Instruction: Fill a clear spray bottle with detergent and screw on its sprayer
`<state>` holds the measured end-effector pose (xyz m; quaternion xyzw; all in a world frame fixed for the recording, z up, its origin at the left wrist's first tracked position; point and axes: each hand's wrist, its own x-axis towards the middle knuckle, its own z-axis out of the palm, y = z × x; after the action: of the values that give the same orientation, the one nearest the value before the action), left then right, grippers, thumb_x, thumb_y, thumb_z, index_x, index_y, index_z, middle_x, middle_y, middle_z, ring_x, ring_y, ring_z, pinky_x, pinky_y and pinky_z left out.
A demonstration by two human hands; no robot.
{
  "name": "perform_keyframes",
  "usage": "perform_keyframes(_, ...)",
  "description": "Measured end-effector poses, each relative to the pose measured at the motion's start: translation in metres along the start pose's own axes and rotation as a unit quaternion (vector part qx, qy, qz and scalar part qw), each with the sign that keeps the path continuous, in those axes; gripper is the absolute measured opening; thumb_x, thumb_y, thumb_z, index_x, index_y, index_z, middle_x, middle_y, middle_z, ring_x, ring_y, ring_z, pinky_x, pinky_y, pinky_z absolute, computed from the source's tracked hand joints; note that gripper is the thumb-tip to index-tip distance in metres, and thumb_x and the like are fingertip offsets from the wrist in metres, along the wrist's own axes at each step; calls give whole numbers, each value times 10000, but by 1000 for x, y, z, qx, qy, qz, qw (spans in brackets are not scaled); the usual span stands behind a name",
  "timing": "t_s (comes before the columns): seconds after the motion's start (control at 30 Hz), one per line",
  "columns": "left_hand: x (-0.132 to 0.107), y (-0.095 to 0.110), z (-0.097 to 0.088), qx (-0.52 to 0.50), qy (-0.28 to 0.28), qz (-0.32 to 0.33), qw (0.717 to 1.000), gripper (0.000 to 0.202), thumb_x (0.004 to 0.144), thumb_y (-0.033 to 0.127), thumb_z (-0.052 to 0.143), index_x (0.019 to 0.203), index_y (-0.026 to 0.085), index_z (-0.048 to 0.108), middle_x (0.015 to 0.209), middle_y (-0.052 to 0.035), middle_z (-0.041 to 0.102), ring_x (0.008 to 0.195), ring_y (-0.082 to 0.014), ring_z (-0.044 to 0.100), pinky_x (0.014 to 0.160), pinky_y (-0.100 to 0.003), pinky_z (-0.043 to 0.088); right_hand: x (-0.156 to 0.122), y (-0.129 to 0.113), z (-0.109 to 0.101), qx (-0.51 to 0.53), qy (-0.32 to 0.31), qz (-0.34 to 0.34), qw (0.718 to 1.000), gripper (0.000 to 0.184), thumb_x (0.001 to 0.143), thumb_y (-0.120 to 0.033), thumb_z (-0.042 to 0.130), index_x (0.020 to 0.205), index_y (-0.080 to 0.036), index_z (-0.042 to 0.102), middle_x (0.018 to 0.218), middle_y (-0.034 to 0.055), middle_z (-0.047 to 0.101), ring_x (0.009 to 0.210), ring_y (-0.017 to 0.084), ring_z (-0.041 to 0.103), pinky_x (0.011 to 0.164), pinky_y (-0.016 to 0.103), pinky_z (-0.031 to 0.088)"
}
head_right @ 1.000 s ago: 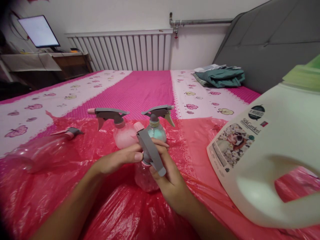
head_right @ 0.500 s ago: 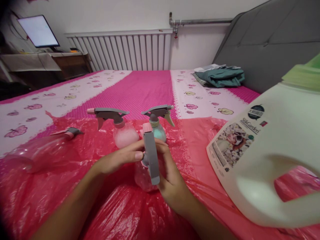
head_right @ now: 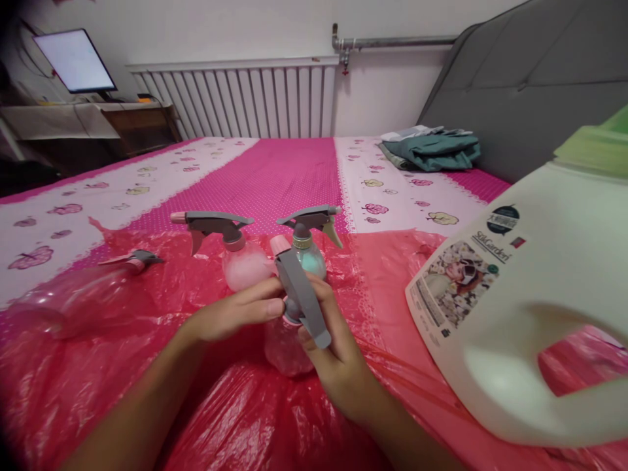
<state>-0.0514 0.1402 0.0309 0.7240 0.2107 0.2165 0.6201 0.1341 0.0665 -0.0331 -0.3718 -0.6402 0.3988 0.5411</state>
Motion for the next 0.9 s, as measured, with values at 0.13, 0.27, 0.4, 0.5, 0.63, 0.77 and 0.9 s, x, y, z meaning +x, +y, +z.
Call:
perform_keyframes(0.13, 0, 0, -1, 4, -1, -12, 1000, 561, 966, 631, 607, 1299, 184, 670, 1398, -116, 663, 1352, -318, 556, 1182, -459, 409, 3, -3, 2, 19, -1, 2, 1000, 447, 1059, -538, 506, 1466, -364, 572, 1519, 25, 625, 1447, 243, 564, 1247, 415, 455)
perform_keyframes(0.27, 2, 2, 2, 13, 9, 6, 1000, 556, 966, 648, 601, 1266, 190, 700, 1304, -109, 703, 1274, -300, 599, 1157, -452, 427, 5, -5, 4, 21, 3, 1, 1000, 502, 1051, -586, 489, 1479, -336, 568, 1548, 52, 604, 1458, 255, 555, 1234, 435, 465)
perform_keyframes(0.4, 5, 0, 4, 16, 8, 33, 999, 584, 956, 679, 600, 1244, 182, 703, 1116, -94, 738, 1052, -246, 660, 997, -394, 508, 3, -1, 4, 19, 18, -10, 1000, 511, 1053, -576, 493, 1492, -321, 554, 1572, 74, 575, 1478, 266, 528, 1224, 446, 468)
perform_keyframes(0.5, 5, -3, 2, 39, 12, 40, 998, 589, 954, 696, 588, 1182, 171, 727, 1035, -89, 735, 987, -233, 657, 946, -377, 514, 1, 1, 4, 18, 26, -7, 999, 499, 1048, -577, 502, 1470, -318, 565, 1548, 83, 588, 1451, 280, 547, 1210, 467, 475)
perform_keyframes(0.63, 6, -5, 0, 30, 26, 55, 998, 635, 901, 698, 667, 1269, 183, 705, 1189, -123, 715, 1130, -285, 659, 1021, -432, 511, 0, 3, 4, 25, 23, 1, 999, 444, 1050, -582, 496, 1377, -303, 611, 1377, 87, 679, 1306, 267, 643, 1134, 441, 524)
perform_keyframes(0.77, 5, -9, -4, 18, 77, 136, 988, 890, 692, 738, 841, 1404, 249, 626, 1454, -134, 608, 1377, -358, 560, 1159, -482, 456, -1, 4, 5, 26, 43, 3, 999, 348, 1061, -554, 500, 1264, -301, 626, 1243, 59, 716, 1188, 224, 693, 1061, 391, 558)
perform_keyframes(0.9, -1, -10, -6, -12, 109, 170, 979, 810, 755, 818, 718, 1344, 264, 667, 1392, -123, 655, 1320, -338, 615, 1144, -450, 481, -1, 4, 6, 33, 52, -1, 998, 329, 1071, -540, 493, 1310, -340, 599, 1291, 28, 720, 1242, 192, 685, 1098, 356, 542)
